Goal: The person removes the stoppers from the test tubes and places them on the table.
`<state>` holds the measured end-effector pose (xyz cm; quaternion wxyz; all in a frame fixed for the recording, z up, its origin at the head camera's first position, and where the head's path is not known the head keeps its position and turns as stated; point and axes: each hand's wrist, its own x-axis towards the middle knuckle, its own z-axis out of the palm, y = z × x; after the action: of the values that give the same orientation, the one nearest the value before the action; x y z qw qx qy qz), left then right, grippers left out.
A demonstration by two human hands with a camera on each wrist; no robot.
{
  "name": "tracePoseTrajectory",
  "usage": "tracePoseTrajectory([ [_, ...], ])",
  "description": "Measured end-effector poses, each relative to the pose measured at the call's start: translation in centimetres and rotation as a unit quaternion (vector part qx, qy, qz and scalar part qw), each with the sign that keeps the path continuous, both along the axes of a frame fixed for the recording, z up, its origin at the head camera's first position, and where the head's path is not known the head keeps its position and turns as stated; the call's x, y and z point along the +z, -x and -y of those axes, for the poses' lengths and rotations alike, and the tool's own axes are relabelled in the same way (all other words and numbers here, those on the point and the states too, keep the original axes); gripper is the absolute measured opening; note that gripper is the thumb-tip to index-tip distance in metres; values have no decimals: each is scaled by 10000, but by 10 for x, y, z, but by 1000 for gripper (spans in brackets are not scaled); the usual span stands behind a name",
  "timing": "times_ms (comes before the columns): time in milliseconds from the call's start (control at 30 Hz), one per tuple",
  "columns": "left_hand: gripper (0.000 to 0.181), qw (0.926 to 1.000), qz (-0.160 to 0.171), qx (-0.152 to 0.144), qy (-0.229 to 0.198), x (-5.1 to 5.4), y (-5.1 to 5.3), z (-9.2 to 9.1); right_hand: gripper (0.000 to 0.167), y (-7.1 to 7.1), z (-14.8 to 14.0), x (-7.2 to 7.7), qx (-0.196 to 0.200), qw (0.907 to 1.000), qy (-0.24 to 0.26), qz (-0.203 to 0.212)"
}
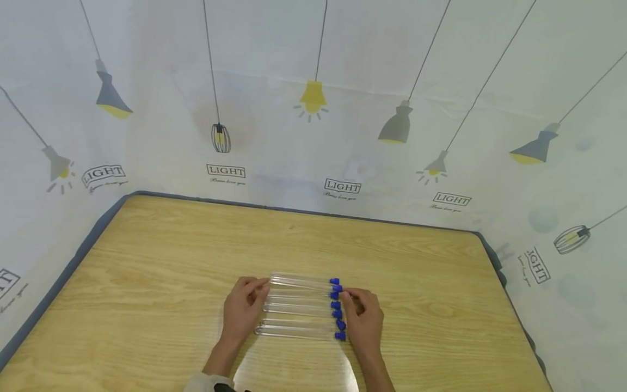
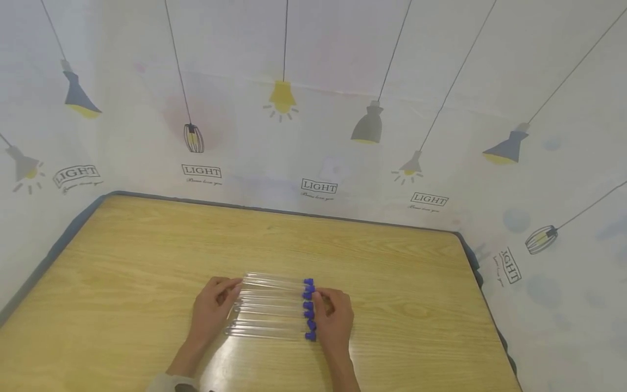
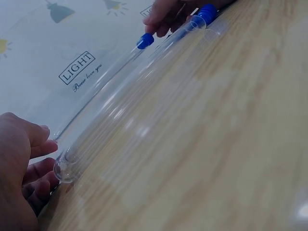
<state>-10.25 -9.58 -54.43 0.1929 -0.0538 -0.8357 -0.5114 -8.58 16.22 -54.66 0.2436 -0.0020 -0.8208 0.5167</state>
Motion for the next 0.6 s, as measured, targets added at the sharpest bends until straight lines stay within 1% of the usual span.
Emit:
tracePoseTrajectory([
  [67,13,9999,9,-41,-126,-1,0,0,6,-1,-1,-1,105,9997,186,-124],
  [133,11,9996,-20,-162,-247,-2,0,0,7,-1,-1,-1,227,9992,249,-192],
  [233,10,9990,-128,-311,-296,-2,1,1,8,-1,-1,-2,334,9992,128,-168],
  [333,13,9988,-137,-334,-320,0,2,2,8,1,0,-2,241,9997,4,-96],
  [400,16,9989,-19,-264,-385,1,2,2,8,1,0,-3,79,10000,9,-2],
  [467,19,9990,176,-140,-379,3,1,2,8,2,0,-4,-76,9998,-90,188],
  [533,22,9991,369,-32,-201,3,1,2,11,1,0,-5,-171,9983,-333,438],
  [600,24,9988,483,-33,111,2,0,1,13,1,1,-5,-194,9961,-583,641],
])
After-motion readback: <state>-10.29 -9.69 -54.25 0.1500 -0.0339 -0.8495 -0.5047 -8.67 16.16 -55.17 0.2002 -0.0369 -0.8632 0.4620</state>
